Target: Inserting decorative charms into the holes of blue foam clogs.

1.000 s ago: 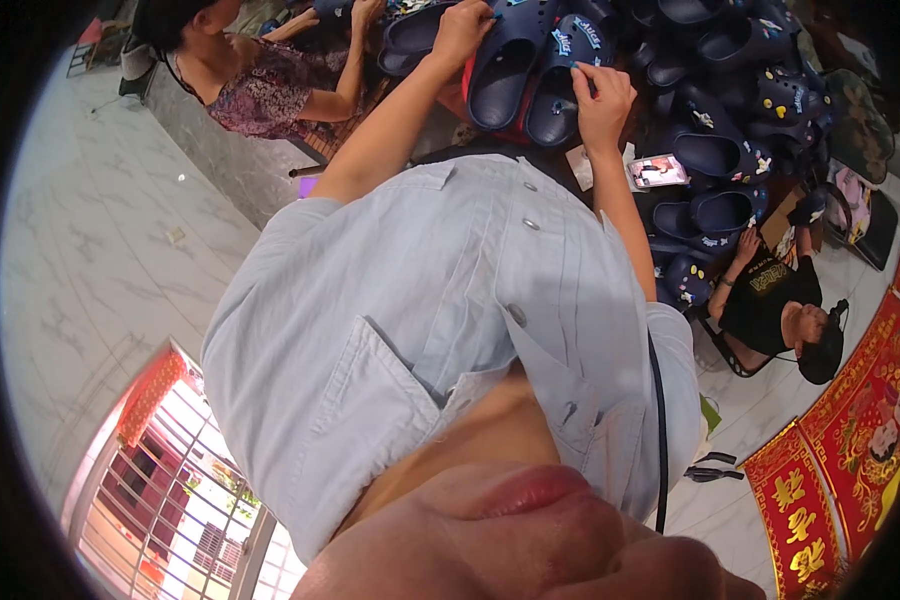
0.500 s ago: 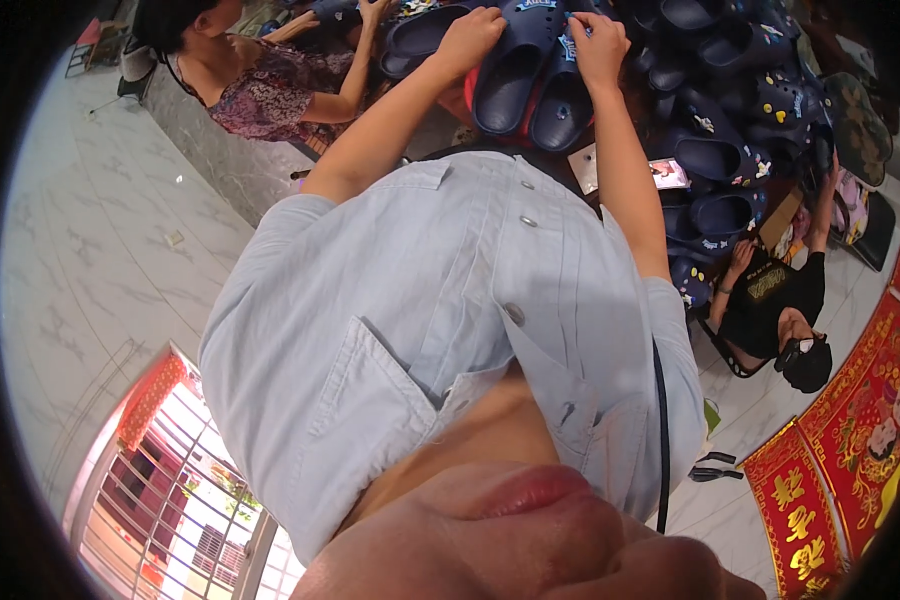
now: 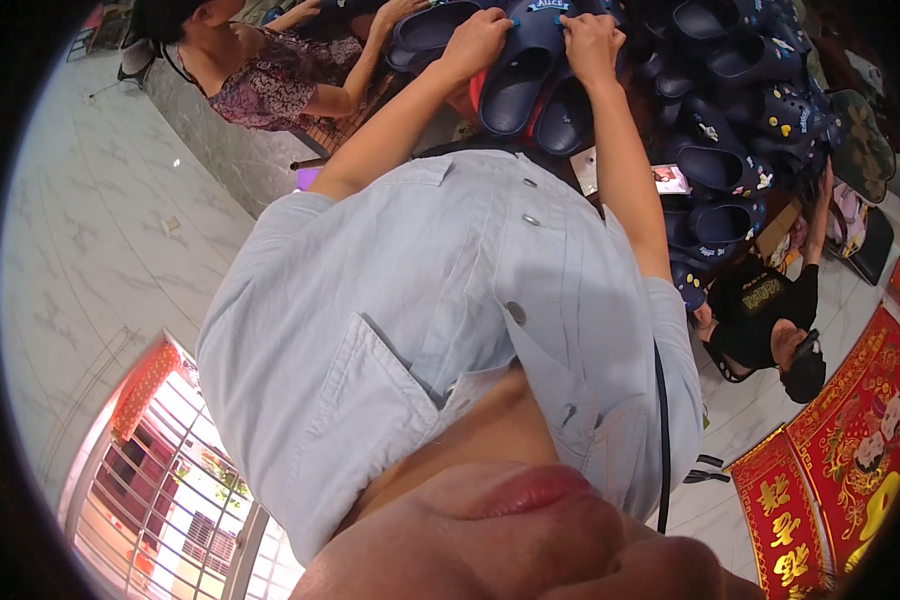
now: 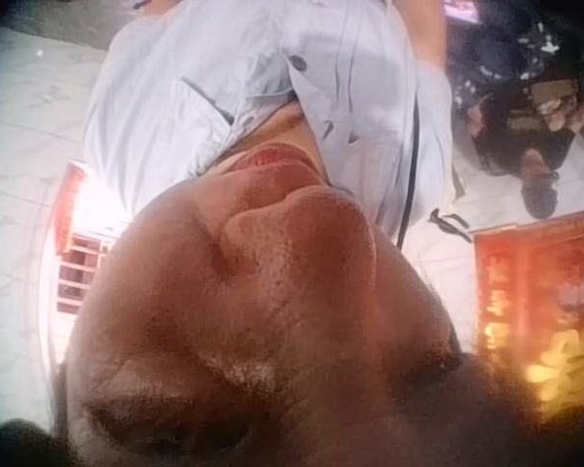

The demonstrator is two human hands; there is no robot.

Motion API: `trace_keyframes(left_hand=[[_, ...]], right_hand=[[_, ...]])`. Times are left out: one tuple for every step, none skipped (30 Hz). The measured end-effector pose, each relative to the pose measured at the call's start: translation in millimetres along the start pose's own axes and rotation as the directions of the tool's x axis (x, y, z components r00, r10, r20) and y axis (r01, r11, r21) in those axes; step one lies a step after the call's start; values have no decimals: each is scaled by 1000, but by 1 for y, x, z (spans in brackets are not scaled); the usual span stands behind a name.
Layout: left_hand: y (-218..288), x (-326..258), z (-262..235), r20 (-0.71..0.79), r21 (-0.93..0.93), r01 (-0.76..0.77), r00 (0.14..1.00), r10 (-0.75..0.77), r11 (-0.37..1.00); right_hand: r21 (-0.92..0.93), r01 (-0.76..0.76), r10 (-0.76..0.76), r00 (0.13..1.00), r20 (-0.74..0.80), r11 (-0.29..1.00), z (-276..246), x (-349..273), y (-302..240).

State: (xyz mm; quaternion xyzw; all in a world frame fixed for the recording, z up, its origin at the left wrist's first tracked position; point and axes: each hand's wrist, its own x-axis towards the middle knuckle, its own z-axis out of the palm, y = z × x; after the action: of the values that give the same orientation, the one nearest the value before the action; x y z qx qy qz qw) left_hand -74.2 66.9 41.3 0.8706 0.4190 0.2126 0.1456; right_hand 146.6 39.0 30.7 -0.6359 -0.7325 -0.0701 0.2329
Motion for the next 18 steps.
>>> trace_keyframes(left_hand=[[2, -1, -1, -14, -2, -1, 1000, 1, 1000], [3, -2, -2, -28, -4, -4, 1000, 3, 1000], [1, -3, 0, -26, -3, -2, 1000, 2, 1000], [0, -4, 2, -17, -9, -8, 1000, 8, 1000], [-2, -4, 3, -8, -15, -15, 1000, 15, 1000], [-4, -4, 4, -6, -15, -15, 1000, 15, 1000], [-6, -3, 5, -16, -13, -23, 1000, 22, 1000], [-9, -2, 5, -26, -10, -31, 999, 31, 999], [-11, 1, 6, -26, -9, -38, 999, 37, 999], [-13, 4, 7, -23, -13, -53, 998, 52, 999], [-15, 7, 8, -21, -17, -68, 997, 68, 998], [-15, 7, 9, -21, -16, -70, 997, 70, 997], [-14, 7, 8, -11, 10, -68, 998, 68, 998], [-12, 7, 7, -1, 36, -65, 998, 65, 997], [-7, 9, 6, -3, 37, -76, 997, 76, 996], [-1, 11, 5, 28, 146, -135, 991, 133, 980], [3, 14, 4, 64, 252, -195, 981, 184, 948], [1, 14, 5, 60, 256, -195, 981, 186, 947]], right_hand=[[10, -36, 36, 998, 45, 999, 1, -2, 1], [10, -38, 38, 998, 46, 999, 1, -3, 2], [32, -84, 81, 993, 88, 996, 2, -5, 4], [50, -132, 124, 984, 130, 990, 2, -7, 6], [-6, -97, 97, 989, 109, 995, 3, -7, 9], [-4, -98, 98, 989, 109, 995, 3, -6, 9], [-3, -94, 94, 987, 127, 996, 2, -5, 9], [-2, -91, 90, 985, 145, 996, 1, -4, 9], [-4, -94, 94, 986, 140, 996, 0, -1, 10], [-13, -69, 71, 982, 173, 998, -1, 2, 11], [-21, -44, 47, 978, 205, 999, -3, 5, 12], [-22, -45, 49, 978, 203, 999, -6, 7, 7], [-7, -26, 27, 980, 200, 1000, -14, 8, -4], [8, -6, 4, 981, 196, 1000, -18, 9, -11], [-63, 21, -4, 967, 255, 998, -16, 10, -11], [-68, 16, 1, 969, 248, 998, -15, 8, -13], [-202, 72, -22, 971, 237, 977, -12, 7, -16], [-328, 130, -54, 971, 232, 935, -10, 8, -20]])
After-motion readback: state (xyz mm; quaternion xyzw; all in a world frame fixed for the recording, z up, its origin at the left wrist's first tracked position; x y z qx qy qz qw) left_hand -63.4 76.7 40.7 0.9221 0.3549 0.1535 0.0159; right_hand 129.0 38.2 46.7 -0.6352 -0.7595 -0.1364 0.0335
